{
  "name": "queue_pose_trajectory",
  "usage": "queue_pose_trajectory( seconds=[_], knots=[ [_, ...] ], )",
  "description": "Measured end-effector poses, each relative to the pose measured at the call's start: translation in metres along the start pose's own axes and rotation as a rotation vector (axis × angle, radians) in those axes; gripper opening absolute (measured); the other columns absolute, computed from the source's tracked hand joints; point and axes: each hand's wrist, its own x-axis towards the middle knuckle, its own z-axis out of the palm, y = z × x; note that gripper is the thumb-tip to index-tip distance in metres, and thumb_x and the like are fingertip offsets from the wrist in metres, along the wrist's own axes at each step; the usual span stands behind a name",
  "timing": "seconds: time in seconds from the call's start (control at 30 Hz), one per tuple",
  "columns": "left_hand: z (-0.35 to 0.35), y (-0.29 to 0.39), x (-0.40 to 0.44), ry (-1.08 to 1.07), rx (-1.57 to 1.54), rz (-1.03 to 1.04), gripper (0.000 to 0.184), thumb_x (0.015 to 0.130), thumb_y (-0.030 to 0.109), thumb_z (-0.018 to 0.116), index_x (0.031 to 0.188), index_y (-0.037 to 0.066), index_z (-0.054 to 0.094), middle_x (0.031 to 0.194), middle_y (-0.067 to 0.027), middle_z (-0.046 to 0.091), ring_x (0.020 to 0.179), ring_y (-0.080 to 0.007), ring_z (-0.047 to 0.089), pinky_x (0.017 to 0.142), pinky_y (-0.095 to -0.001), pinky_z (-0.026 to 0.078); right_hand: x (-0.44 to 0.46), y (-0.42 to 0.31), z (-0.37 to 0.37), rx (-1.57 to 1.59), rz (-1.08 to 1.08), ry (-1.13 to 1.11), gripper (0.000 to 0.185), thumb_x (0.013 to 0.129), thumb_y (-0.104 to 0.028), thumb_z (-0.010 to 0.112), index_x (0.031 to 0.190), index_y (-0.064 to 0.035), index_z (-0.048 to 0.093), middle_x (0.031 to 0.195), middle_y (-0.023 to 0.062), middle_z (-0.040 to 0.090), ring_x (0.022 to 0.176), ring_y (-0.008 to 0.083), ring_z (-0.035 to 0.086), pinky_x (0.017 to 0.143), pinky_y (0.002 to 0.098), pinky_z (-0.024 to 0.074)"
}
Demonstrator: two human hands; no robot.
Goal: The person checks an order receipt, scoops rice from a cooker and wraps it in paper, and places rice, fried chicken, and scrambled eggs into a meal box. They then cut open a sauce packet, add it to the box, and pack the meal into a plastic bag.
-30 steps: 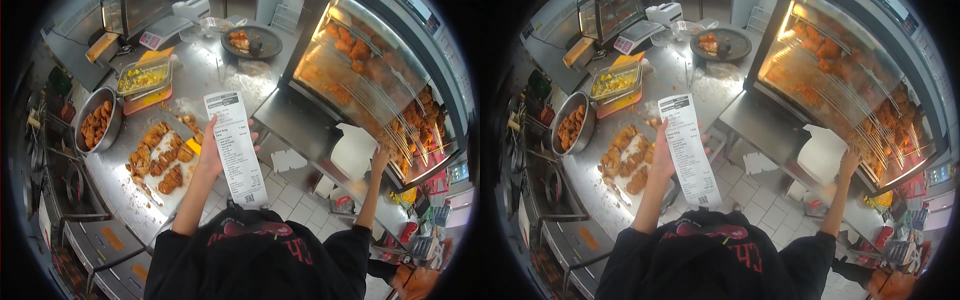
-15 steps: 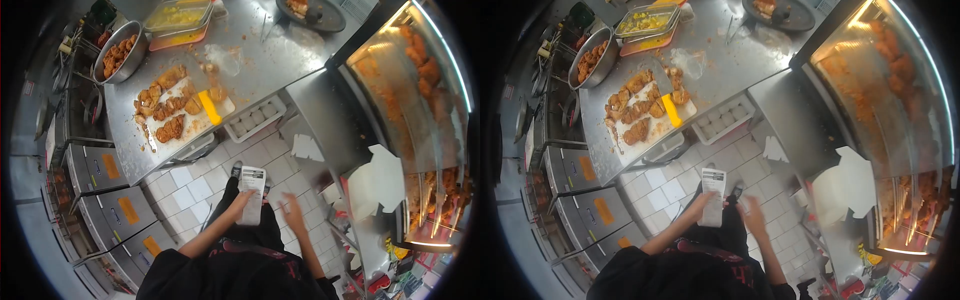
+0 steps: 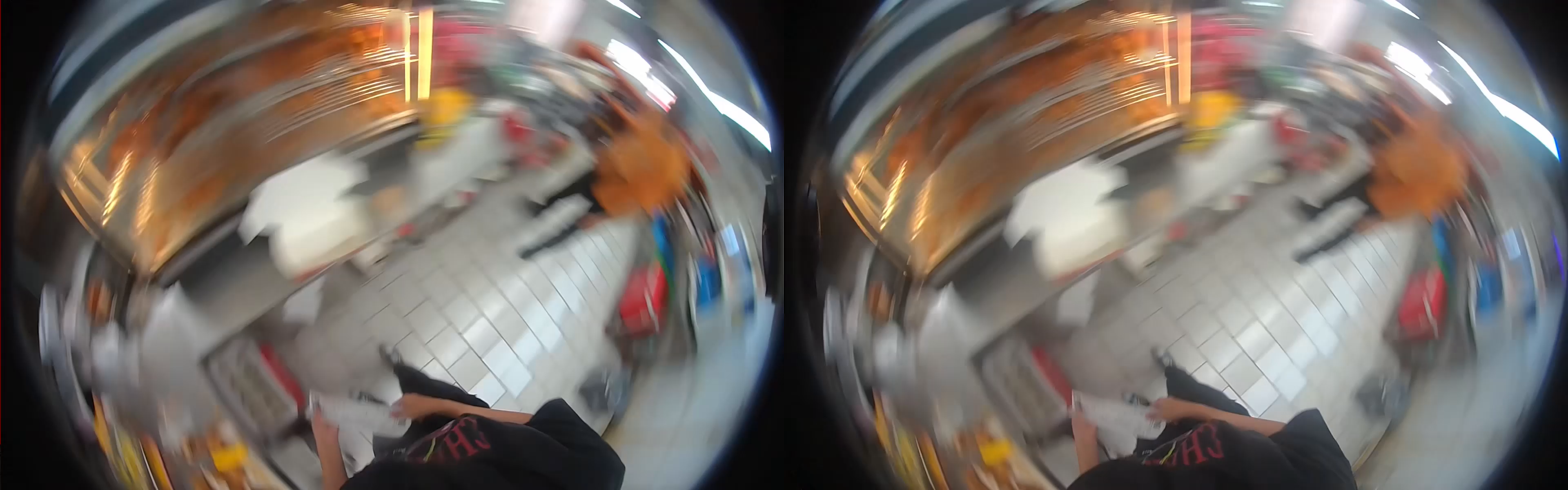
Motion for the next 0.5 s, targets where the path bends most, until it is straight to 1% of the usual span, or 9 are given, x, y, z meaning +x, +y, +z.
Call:
queue_pose_trajectory(
  seconds=[0.03, 0.07, 0.13, 0.27, 0.3, 0.33, 0.4, 0.47, 0.5],
  knots=[
    [0.01, 0.013, -0.006, -0.131, 0.907, 0.192, 0.035, 0.085, 0.023, 0.042, 0.11, 0.0, 0.05, 0.104, -0.0144, 0.057, 0.099, -0.028, 0.053, 0.086, -0.0391, 0.043, -0.009, -0.02, -0.01, 0.319, 0.329, -0.082, 0.037, 0.081, -0.037, 0.054, 0.091, -0.002, 0.061, 0.076, 0.0159, 0.062, 0.067, 0.025, 0.061, 0.062, 0.0349, 0.049],
    [0.014, 0.019, 0.002, -0.266, 1.326, 0.323, 0.04, 0.082, 0.027, 0.046, 0.111, 0.0, 0.049, 0.105, -0.0148, 0.057, 0.1, -0.0286, 0.053, 0.085, -0.0384, 0.042, -0.019, -0.036, -0.031, 0.355, 0.372, -0.062, 0.039, 0.081, -0.038, 0.054, 0.092, -0.0011, 0.061, 0.076, 0.0159, 0.062, 0.068, 0.0244, 0.061, 0.061, 0.0356, 0.049],
    [0.056, 0.013, 0.029, -0.491, 1.567, 0.424, 0.045, 0.08, 0.03, 0.05, 0.113, -0.001, 0.049, 0.106, -0.0153, 0.057, 0.101, -0.0293, 0.052, 0.084, -0.0377, 0.042, -0.047, -0.035, -0.051, 0.41, 0.426, 0.053, 0.04, 0.081, -0.038, 0.053, 0.093, -0.0003, 0.061, 0.075, 0.0159, 0.061, 0.069, 0.0239, 0.06, 0.06, 0.0364, 0.0489],
    [0.132, -0.028, 0.052, -0.306, -0.07, -0.313, 0.044, 0.083, 0.028, 0.046, 0.117, 0.0, 0.045, 0.11, -0.0128, 0.054, 0.103, -0.0268, 0.05, 0.086, -0.0371, 0.04, -0.086, -0.013, -0.037, 0.692, 0.429, 0.327, 0.042, 0.082, -0.037, 0.053, 0.1, 0.0007, 0.058, 0.076, 0.012, 0.061, 0.064, 0.0209, 0.059, 0.054, 0.0327, 0.0463],
    [0.151, -0.038, 0.06, -0.325, -0.045, -0.315, 0.044, 0.083, 0.028, 0.046, 0.117, 0.0, 0.045, 0.11, -0.0128, 0.054, 0.103, -0.0268, 0.05, 0.086, -0.0371, 0.04, -0.101, -0.007, -0.037, 0.79, 0.395, 0.418, 0.043, 0.083, -0.038, 0.051, 0.099, 0.0003, 0.058, 0.074, 0.0113, 0.06, 0.056, 0.0201, 0.057, 0.046, 0.0309, 0.0469],
    [0.17, -0.053, 0.072, -0.177, 0.122, -0.282, 0.046, 0.084, 0.031, 0.046, 0.119, 0.002, 0.042, 0.107, -0.0125, 0.055, 0.094, -0.0269, 0.053, 0.081, -0.0375, 0.043, -0.124, -0.012, -0.053, 0.798, 0.451, 0.388, 0.039, 0.082, -0.036, 0.055, 0.098, -0.0006, 0.059, 0.073, 0.0068, 0.061, 0.063, 0.0151, 0.057, 0.056, 0.0302, 0.0456],
    [0.217, -0.086, 0.073, -0.04, 0.281, -0.254, 0.048, 0.085, 0.034, 0.047, 0.122, 0.005, 0.04, 0.103, -0.0121, 0.056, 0.086, -0.0271, 0.056, 0.076, -0.0379, 0.047, -0.174, -0.002, -0.061, 0.839, 0.463, 0.468, 0.039, 0.082, -0.036, 0.055, 0.097, -0.0004, 0.059, 0.072, 0.0075, 0.06, 0.063, 0.0157, 0.057, 0.055, 0.0312, 0.0457],
    [0.301, -0.111, 0.046, -0.427, 0.014, -0.397, 0.03, 0.086, 0.021, 0.04, 0.109, 0.004, 0.05, 0.097, -0.009, 0.055, 0.092, -0.0219, 0.052, 0.084, -0.0365, 0.041, -0.227, 0.017, -0.065, 0.87, 0.481, 0.538, 0.039, 0.082, -0.037, 0.054, 0.096, -0.0001, 0.058, 0.072, 0.0081, 0.06, 0.063, 0.0164, 0.058, 0.054, 0.0321, 0.0459],
    [0.32, -0.131, 0.046, -0.428, 0.013, -0.408, 0.03, 0.086, 0.021, 0.04, 0.109, 0.004, 0.05, 0.097, -0.009, 0.055, 0.092, -0.0219, 0.052, 0.084, -0.0365, 0.041, -0.25, 0.028, -0.064, 0.866, 0.46, 0.592, 0.039, 0.082, -0.036, 0.054, 0.097, 0.0001, 0.058, 0.071, 0.0102, 0.06, 0.063, 0.0186, 0.058, 0.055, 0.0337, 0.0461]
  ],
)
